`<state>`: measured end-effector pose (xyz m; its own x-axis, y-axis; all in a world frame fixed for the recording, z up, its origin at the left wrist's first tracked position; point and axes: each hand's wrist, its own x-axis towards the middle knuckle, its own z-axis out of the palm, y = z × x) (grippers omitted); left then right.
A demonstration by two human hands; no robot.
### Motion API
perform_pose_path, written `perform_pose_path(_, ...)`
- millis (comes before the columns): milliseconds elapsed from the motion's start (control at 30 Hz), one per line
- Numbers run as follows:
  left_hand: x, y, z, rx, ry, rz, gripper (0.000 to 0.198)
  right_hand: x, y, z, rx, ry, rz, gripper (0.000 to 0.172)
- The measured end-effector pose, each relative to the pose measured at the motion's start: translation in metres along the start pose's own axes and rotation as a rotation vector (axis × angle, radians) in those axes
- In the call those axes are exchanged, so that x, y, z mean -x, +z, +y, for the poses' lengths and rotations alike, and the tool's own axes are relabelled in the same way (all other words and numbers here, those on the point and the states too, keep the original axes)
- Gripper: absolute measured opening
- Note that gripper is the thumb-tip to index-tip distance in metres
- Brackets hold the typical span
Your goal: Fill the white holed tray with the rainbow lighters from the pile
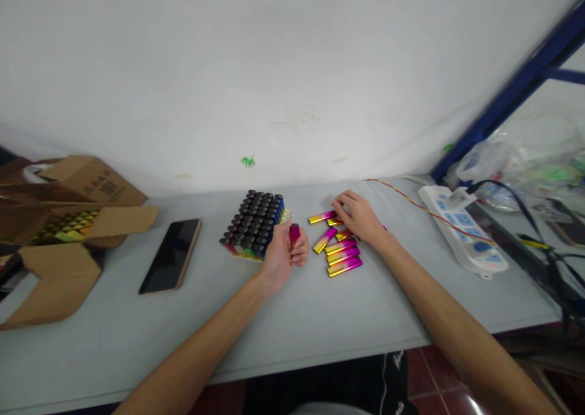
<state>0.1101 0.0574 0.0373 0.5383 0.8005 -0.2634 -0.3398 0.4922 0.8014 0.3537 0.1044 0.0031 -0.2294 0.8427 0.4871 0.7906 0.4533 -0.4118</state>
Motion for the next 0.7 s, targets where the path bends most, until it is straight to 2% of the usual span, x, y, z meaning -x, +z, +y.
perform_pose_path(500, 0.0009, -0.0007, -0.0017, -0.002, 0.006, 0.085, 0.041, 0.0003, -0.0006, 0.0015, 0.017, 0.001, -0.006, 0.028)
perform_pose_path(700, 0.0015, -0.0008, -0.0006, 0.017, 0.010, 0.072, 0.047, -0.0001, 0.0006, 0.0026, 0.021, -0.008, -0.011, 0.027)
